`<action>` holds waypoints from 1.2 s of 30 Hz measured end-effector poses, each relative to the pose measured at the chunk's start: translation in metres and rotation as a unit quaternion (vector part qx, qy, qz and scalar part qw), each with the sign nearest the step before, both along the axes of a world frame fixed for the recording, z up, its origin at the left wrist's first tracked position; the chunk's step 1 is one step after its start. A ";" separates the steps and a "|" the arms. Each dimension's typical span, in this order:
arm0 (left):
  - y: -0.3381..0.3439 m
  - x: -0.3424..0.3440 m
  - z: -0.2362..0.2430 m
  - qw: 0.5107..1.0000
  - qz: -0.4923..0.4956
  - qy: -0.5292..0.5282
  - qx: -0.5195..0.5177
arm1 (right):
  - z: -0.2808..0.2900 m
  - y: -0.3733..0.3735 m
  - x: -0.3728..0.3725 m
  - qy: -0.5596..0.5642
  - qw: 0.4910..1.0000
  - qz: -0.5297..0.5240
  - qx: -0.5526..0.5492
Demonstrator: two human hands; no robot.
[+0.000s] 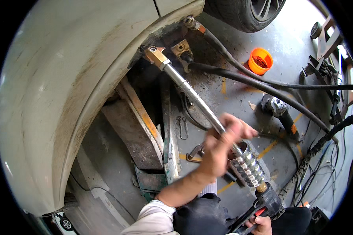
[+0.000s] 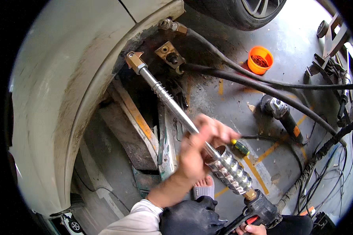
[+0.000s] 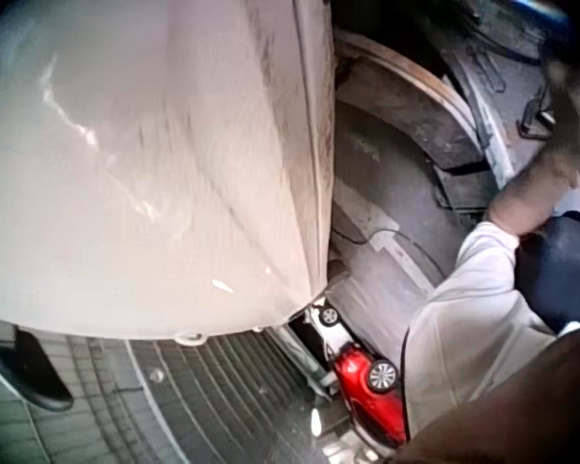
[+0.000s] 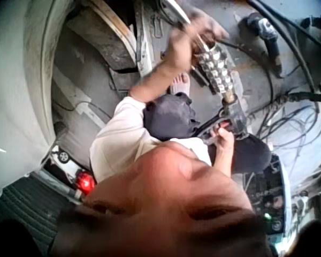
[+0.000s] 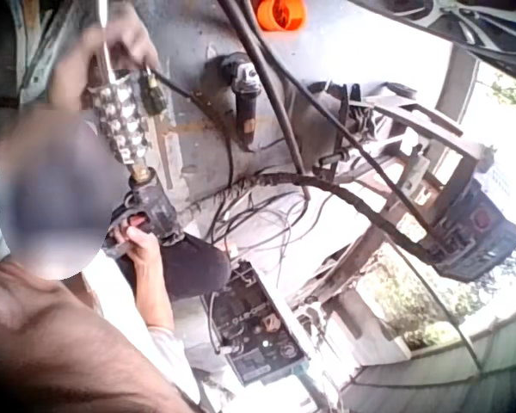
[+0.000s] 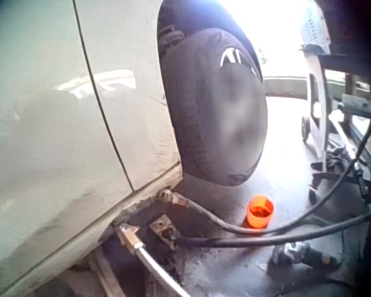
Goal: The person uses a pneumatic spot welder to work on a car's wheel arch, then switches to an angle grinder to grind the metal surface, and finally uses a screwdriver to scrape and clean the area.
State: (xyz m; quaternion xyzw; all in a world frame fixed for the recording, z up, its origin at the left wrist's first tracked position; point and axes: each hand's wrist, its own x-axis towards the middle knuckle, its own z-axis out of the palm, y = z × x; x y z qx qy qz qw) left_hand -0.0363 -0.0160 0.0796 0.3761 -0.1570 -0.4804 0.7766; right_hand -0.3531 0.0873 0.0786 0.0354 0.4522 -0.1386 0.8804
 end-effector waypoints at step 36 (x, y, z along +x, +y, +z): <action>0.006 -0.013 0.013 0.987 -0.068 0.087 0.114 | 0.011 -0.004 0.001 0.047 0.999 -0.012 0.025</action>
